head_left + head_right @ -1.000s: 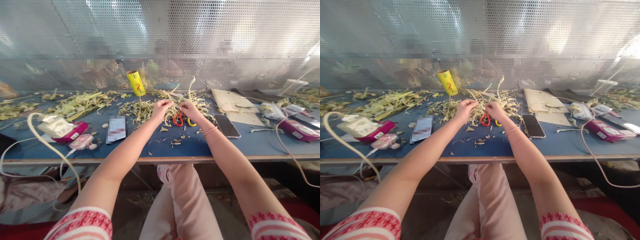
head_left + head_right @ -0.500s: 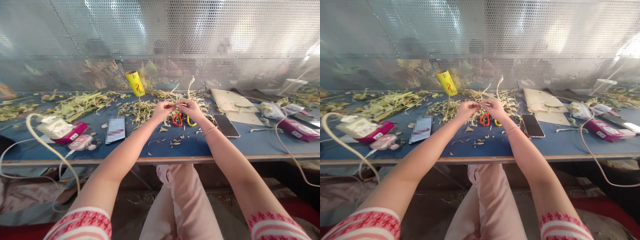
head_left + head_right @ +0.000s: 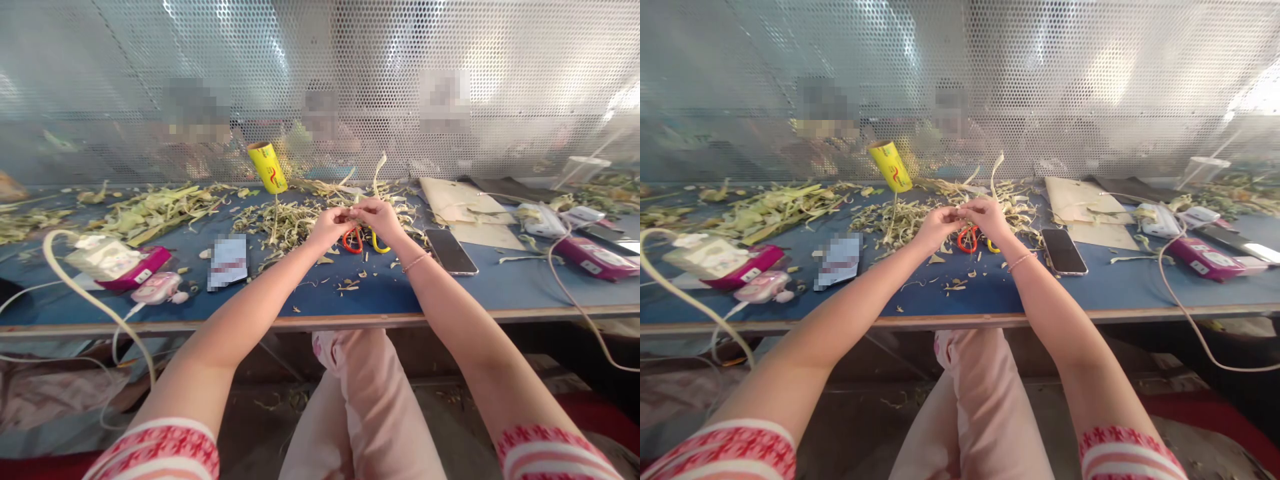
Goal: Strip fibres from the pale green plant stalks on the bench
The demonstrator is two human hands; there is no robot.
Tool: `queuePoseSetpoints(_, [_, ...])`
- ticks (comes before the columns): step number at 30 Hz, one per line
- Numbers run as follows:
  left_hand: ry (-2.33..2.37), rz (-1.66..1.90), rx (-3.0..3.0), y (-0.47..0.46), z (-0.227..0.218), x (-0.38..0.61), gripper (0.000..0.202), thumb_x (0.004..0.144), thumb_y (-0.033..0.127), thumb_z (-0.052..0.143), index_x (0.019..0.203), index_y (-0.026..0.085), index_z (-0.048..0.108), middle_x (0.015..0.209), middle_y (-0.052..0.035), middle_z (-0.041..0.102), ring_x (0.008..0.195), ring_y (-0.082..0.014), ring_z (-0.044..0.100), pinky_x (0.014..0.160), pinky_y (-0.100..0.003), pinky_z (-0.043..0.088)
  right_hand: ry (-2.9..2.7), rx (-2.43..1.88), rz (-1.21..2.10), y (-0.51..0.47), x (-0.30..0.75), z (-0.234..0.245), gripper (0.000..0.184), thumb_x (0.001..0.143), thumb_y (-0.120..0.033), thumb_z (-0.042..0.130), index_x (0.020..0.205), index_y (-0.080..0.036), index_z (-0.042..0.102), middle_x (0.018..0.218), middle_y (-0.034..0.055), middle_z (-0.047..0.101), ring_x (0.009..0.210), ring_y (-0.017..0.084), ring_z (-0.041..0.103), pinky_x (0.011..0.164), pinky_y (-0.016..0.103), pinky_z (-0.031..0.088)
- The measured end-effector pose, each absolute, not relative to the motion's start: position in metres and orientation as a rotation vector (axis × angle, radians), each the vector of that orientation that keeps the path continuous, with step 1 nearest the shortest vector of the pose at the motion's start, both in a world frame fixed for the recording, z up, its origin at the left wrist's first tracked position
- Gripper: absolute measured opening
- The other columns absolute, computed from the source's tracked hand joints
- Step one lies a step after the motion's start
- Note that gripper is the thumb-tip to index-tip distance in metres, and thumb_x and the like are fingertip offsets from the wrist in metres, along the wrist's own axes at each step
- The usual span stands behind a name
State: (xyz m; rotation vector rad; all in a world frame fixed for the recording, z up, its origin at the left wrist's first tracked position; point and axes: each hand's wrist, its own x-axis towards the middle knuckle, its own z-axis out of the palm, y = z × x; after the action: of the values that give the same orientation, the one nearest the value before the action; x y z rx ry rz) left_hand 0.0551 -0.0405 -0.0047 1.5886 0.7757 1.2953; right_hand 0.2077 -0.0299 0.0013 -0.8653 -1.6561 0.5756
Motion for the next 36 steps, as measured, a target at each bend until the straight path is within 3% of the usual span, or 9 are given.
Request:
queuePoseSetpoints(7, [0.715,1.316,1.455,-0.041,-0.005,0.057,0.026,0.061,0.020,0.077,0.077,0.015,0.057,0.074,0.0007,0.064,0.071,-0.0094,0.060,0.075,-0.026,0.048,-1.555,-0.872,0.731,-0.035,0.205,0.002,0.020,0.066,-0.037,0.074,0.074,-0.019,0.073,0.074,0.0031,0.069,0.072,0.015,0.062,0.071,0.032,0.050])
queuePoseSetpoints(13, [0.795,1.283,1.431,-0.044,-0.003,0.057,0.026,0.076,0.040,0.069,0.079,0.017,0.059,0.071,-0.0004,0.062,0.060,-0.0095,0.056,0.063,-0.026,0.048,-1.576,-0.960,0.636,-0.034,0.204,0.001,0.022,0.065,-0.037,0.074,0.074,-0.017,0.070,0.056,-0.0032,0.054,0.053,0.008,0.043,0.053,0.025,0.035])
queuePoseSetpoints(20, [0.834,1.433,1.411,-0.041,-0.003,0.057,0.013,0.083,0.029,0.061,0.078,0.017,0.058,0.070,-0.0003,0.061,0.065,-0.0108,0.059,0.065,-0.026,0.050,-1.606,-0.971,0.440,-0.043,0.202,0.006,0.019,0.074,-0.036,0.066,0.075,-0.017,0.068,0.068,0.0003,0.060,0.063,0.011,0.050,0.061,0.026,0.040])
queuePoseSetpoints(23, [0.857,1.509,1.442,-0.038,-0.003,0.055,0.013,0.084,0.029,0.060,0.079,0.017,0.058,0.073,-0.0014,0.064,0.070,-0.0120,0.061,0.069,-0.027,0.052,-1.598,-1.034,0.398,-0.042,0.203,0.005,0.024,0.081,-0.036,0.058,0.070,-0.016,0.066,0.061,-0.0004,0.057,0.059,0.011,0.048,0.058,0.025,0.039])
queuePoseSetpoints(29, [0.910,1.570,1.747,-0.039,-0.001,0.049,0.017,0.083,0.032,0.061,0.074,0.018,0.059,0.071,-0.0019,0.065,0.067,-0.0120,0.061,0.069,-0.026,0.050,-1.458,-1.255,0.822,-0.038,0.201,0.003,0.030,0.083,-0.036,0.061,0.060,-0.016,0.061,0.050,-0.0002,0.056,0.045,0.009,0.050,0.048,0.023,0.041])
queuePoseSetpoints(36, [0.882,1.577,2.029,-0.044,0.001,0.048,0.017,0.084,0.031,0.057,0.074,0.018,0.060,0.073,-0.0021,0.065,0.067,-0.0115,0.060,0.065,-0.024,0.047,-1.256,-1.247,1.322,-0.051,0.193,0.011,0.035,0.088,-0.035,0.058,0.059,-0.015,0.057,0.053,0.0024,0.059,0.045,0.007,0.053,0.047,0.018,0.045])
